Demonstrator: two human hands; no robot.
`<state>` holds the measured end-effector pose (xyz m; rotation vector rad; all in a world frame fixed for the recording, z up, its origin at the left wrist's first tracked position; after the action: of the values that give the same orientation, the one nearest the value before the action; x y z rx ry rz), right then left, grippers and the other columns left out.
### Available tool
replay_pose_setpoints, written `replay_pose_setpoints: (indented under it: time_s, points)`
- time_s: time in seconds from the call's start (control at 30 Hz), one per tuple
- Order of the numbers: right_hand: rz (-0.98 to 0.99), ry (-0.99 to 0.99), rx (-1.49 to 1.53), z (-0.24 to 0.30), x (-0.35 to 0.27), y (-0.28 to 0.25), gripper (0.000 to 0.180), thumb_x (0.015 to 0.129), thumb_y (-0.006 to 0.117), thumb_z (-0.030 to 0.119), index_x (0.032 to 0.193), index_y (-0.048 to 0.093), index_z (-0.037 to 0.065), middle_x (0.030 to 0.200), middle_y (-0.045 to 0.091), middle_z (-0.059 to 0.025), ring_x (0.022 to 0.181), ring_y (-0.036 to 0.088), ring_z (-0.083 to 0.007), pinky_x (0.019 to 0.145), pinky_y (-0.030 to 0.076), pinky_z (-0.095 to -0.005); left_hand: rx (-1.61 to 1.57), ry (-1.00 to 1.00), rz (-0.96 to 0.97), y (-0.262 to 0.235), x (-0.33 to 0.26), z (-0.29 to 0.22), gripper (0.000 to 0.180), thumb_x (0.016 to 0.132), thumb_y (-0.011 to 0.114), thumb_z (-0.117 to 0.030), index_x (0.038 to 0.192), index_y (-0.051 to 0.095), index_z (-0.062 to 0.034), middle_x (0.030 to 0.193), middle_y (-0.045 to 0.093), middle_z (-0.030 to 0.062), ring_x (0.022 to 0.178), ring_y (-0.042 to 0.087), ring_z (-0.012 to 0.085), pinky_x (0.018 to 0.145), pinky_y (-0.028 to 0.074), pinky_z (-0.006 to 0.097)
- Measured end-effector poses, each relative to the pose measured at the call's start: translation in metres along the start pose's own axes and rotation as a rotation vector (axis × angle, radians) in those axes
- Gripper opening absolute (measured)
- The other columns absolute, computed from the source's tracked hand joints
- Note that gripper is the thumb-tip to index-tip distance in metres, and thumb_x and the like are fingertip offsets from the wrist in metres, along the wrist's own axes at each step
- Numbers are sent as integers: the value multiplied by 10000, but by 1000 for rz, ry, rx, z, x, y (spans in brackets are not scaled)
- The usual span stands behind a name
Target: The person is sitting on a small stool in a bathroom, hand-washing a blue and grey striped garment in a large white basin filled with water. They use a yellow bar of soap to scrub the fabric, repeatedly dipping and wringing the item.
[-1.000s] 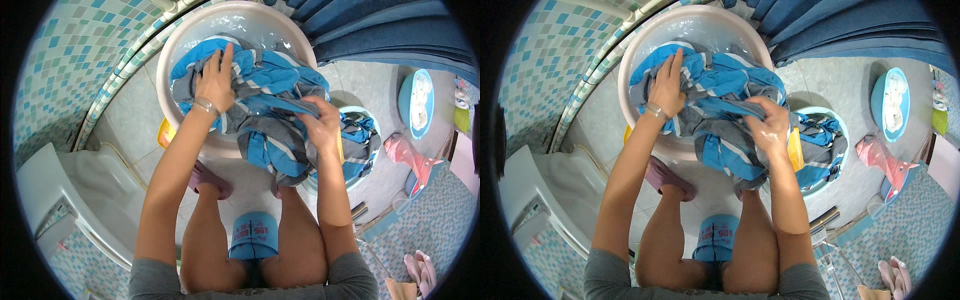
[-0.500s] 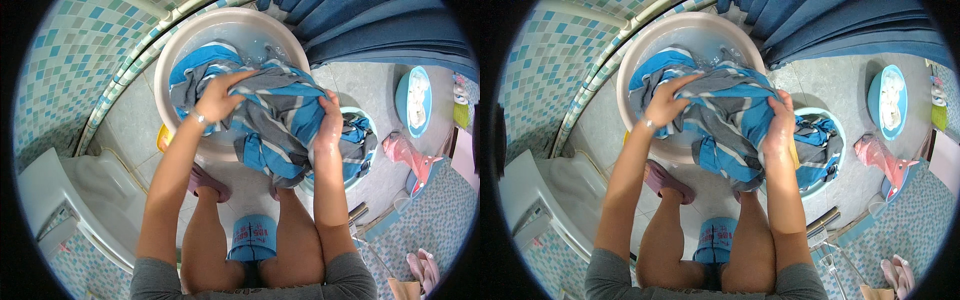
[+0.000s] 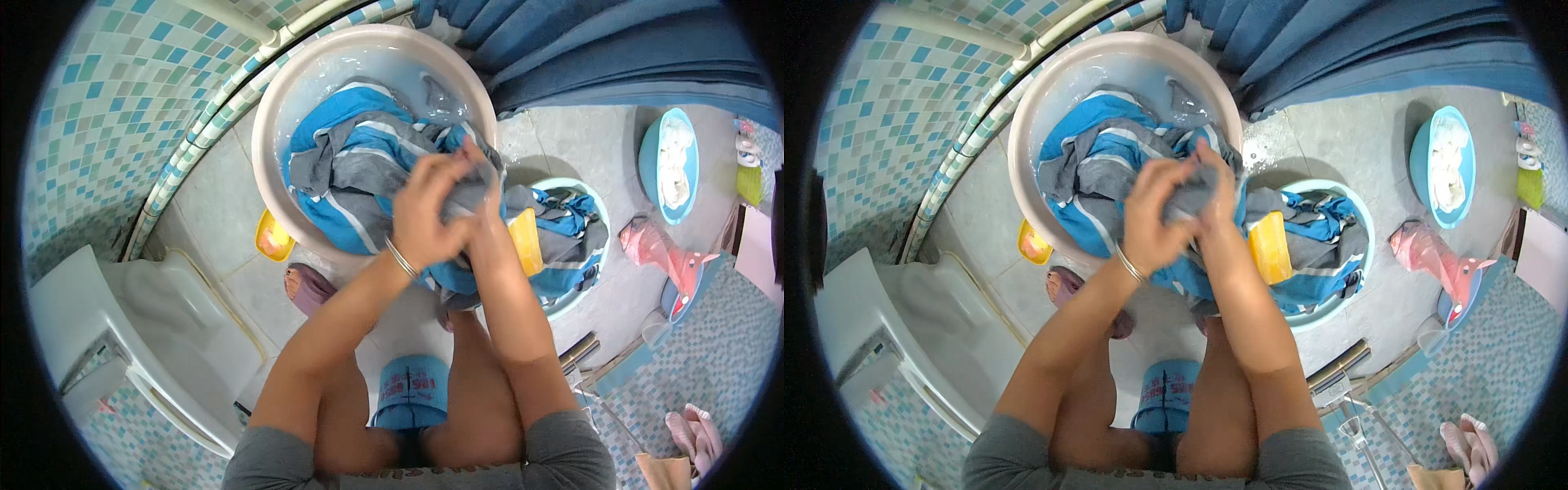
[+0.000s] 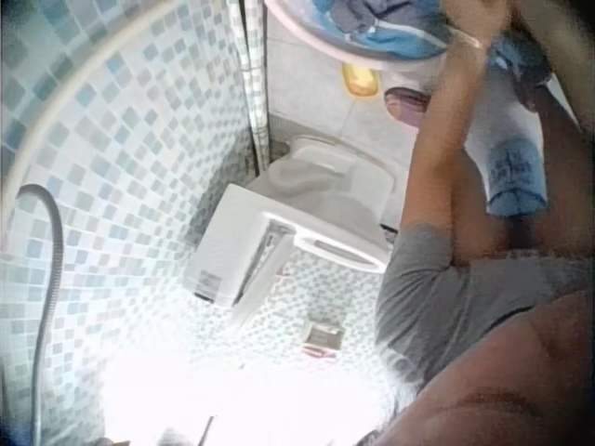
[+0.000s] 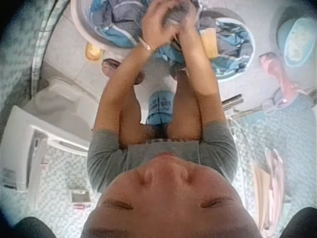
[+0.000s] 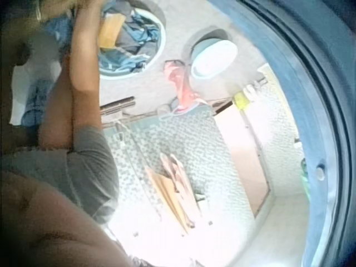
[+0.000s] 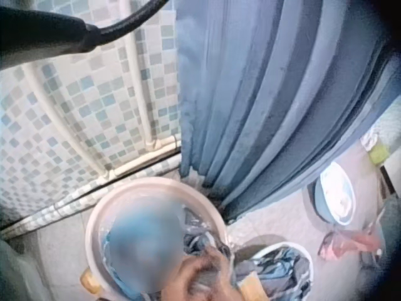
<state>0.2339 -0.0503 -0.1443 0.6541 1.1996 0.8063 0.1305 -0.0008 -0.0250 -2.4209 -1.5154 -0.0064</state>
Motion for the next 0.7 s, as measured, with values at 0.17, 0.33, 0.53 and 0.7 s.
replay_pose_setpoints:
  time_s: [0.17, 0.33, 0.53, 0.7]
  points:
    - [-623, -81, -726, -26, -36, 42, 304, 943, 504, 289, 1083, 599, 36, 1014, 615, -75, 986, 565, -177, 870, 455, -324, 388, -312, -77, -16, 27, 45, 138, 878, 588, -169, 880, 623, -35, 897, 592, 166, 768, 588, 382, 735, 491, 380]
    - [-380, -132, -592, -1, -14, 22, 266, 926, 518, 267, 974, 619, 25, 941, 614, -87, 888, 572, -188, 794, 461, -312, 156, 21, 59, 6, -6, -10, 92, 843, 628, -122, 899, 620, -49, 894, 620, 149, 800, 631, 311, 700, 497, 357]
    - [-442, -111, -577, -24, -35, 56, 257, 895, 562, 227, 873, 653, -13, 894, 607, -109, 795, 522, -199, 733, 425, -332, 267, -350, -60, -14, 25, 38, 196, 874, 622, -195, 783, 570, -29, 802, 592, 168, 727, 614, 344, 604, 472, 409]
    - [-337, -187, -746, -9, -15, 33, 358, 927, 554, 288, 681, 514, 31, 703, 486, -31, 700, 423, -128, 693, 367, -313, 261, 26, 19, 6, -11, 0, 186, 844, 627, -227, 781, 589, -56, 769, 597, 138, 714, 608, 371, 617, 493, 447]
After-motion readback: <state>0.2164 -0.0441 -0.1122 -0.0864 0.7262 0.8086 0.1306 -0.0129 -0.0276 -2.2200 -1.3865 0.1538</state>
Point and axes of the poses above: each hand's wrist, its own x-axis towards the middle knuckle, its own y-axis out of the palm, z = x × y, the point moved 5 cm from there along x, towards the middle knuckle
